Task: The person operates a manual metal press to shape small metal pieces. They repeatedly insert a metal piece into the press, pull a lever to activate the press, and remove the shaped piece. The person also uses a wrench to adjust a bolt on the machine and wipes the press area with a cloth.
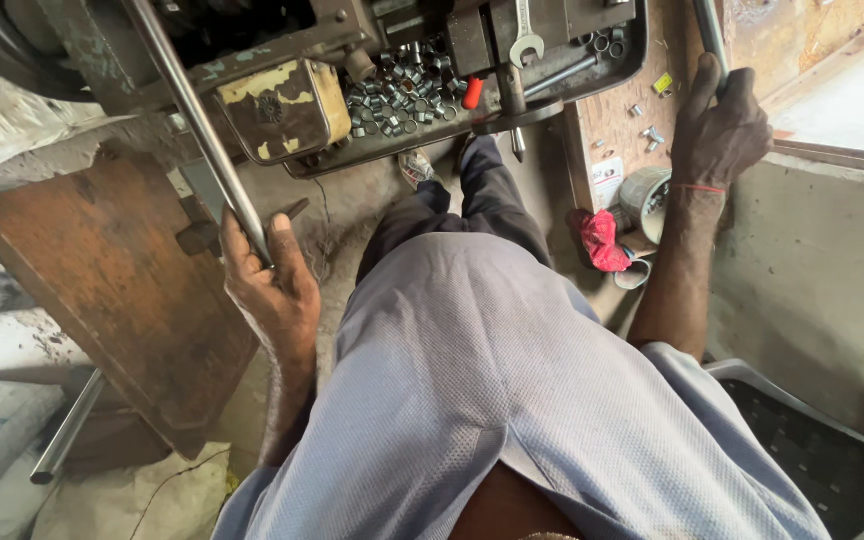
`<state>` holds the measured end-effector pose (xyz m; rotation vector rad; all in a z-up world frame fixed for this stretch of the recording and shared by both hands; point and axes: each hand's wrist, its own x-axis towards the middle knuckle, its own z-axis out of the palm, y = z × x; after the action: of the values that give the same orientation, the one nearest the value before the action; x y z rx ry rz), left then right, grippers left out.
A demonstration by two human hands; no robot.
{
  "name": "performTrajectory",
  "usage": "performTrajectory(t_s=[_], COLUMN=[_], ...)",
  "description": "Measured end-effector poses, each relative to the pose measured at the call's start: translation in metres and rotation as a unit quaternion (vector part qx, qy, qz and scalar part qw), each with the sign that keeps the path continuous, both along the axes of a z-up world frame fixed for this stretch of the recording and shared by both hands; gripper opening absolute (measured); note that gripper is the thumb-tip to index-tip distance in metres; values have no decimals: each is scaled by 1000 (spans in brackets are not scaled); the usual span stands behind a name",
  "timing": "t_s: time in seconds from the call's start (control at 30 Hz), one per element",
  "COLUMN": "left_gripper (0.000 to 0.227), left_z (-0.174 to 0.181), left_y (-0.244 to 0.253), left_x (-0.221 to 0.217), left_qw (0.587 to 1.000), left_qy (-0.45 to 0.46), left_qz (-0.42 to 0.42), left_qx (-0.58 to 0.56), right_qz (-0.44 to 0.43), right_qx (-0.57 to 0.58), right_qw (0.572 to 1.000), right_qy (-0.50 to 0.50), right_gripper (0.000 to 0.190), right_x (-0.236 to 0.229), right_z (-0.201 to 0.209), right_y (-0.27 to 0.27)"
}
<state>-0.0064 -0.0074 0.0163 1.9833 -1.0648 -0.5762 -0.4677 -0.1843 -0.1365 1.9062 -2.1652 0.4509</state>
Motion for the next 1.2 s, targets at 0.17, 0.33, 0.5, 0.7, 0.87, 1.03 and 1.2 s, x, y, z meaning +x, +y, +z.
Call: performTrajectory(t_s=[0.17, 0.33, 0.5, 0.7, 0.87, 1.03, 1.2], left_gripper=[48, 47, 48, 43, 43, 43, 48], left_z=[2, -2, -1, 1, 2, 7, -7], left_y=[-2, 1, -6, -18, -19, -14, -3], left_x=[-6, -11, -21, -29, -27, -21, 11], left_qw=[999, 1000, 999, 991, 983, 985, 979], left_qy=[49, 20, 43, 43, 101, 36, -91], left_qz=[8, 2, 24, 125, 156, 160, 178], left_qx=[-5, -7, -19, 24, 2, 52, 48], right_qz=[5, 7, -3, -46, 80, 148, 128], right_qx=[-29, -43, -70, -21, 25, 153, 176], right_qw=[998, 999, 997, 999, 987, 970, 969], right_qy=[52, 23, 37, 2, -141, -117, -120], right_gripper=[50, 48, 47, 45, 44, 36, 34], right_x=[-12, -18, -20, -34, 15, 20, 21], right_z=[-7, -4, -3, -31, -41, -38, -28], right_y=[-9, -17, -28, -56, -80, -129, -142])
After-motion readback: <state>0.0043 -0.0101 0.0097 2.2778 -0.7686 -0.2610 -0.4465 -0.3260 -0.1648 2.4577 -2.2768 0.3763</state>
